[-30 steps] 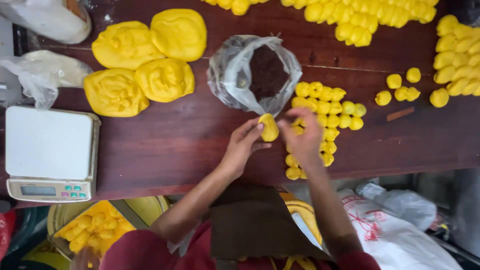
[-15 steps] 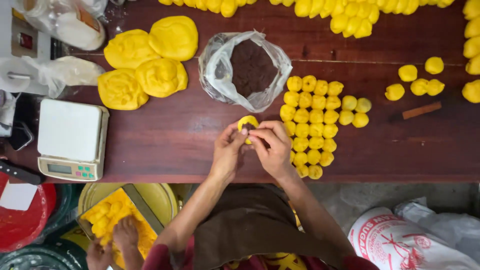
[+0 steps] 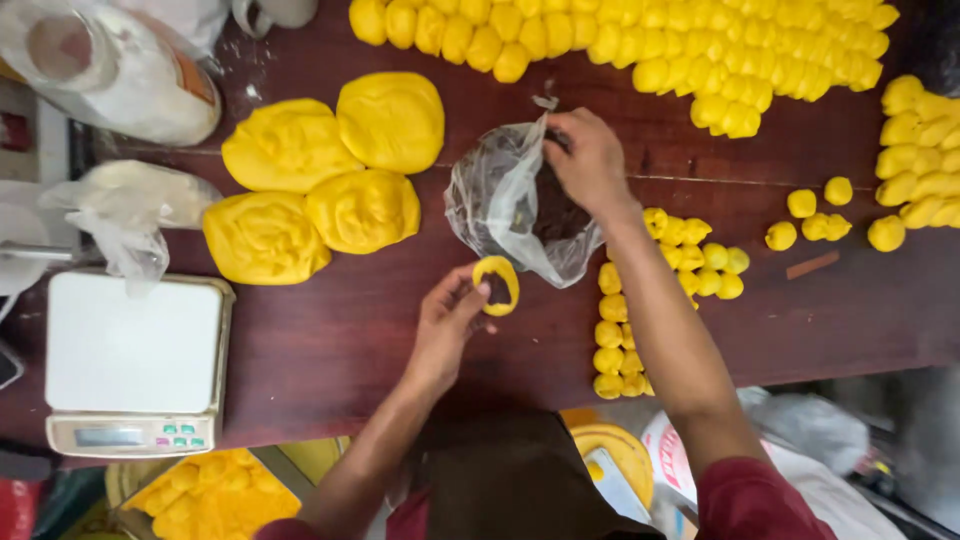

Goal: Stuffing yellow dough balls with a dark brown filling and arranging them in organized rows on a workbench.

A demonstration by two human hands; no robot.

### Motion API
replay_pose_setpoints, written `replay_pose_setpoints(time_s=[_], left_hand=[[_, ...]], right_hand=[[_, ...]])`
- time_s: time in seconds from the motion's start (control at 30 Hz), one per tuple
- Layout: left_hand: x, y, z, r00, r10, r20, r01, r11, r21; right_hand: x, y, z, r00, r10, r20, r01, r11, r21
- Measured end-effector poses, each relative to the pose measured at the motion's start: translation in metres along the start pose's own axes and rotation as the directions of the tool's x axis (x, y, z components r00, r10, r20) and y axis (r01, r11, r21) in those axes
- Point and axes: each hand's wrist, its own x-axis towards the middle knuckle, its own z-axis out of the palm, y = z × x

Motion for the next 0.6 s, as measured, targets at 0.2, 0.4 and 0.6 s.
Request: replay_pose_setpoints(time_s=[0.2, 0.4, 0.6], left_hand=[[0.005, 0.024, -0.019, 0.997, 0.074, 0.002, -0.074, 0.997, -0.013], [-0.038, 0.033, 0.002, 0.972, 0.228, -0.062, -0.231, 0.972, -0.047], [-0.078, -0.012, -0.002, 0.939, 0.326, -0.109, -0.338, 0.933, -0.121]], right_hand=[[0.014, -0.007, -0.014, 0.967, 0.150, 0.205, -0.149, 0.989, -0.017], [-0.005, -0.005, -0.001, 0.979, -0.163, -0.119, 0.155, 0.985, -0.072], [-0.036, 0.022, 0.002, 0.945, -0.010, -0.327, 0.043, 0.995, 0.094]])
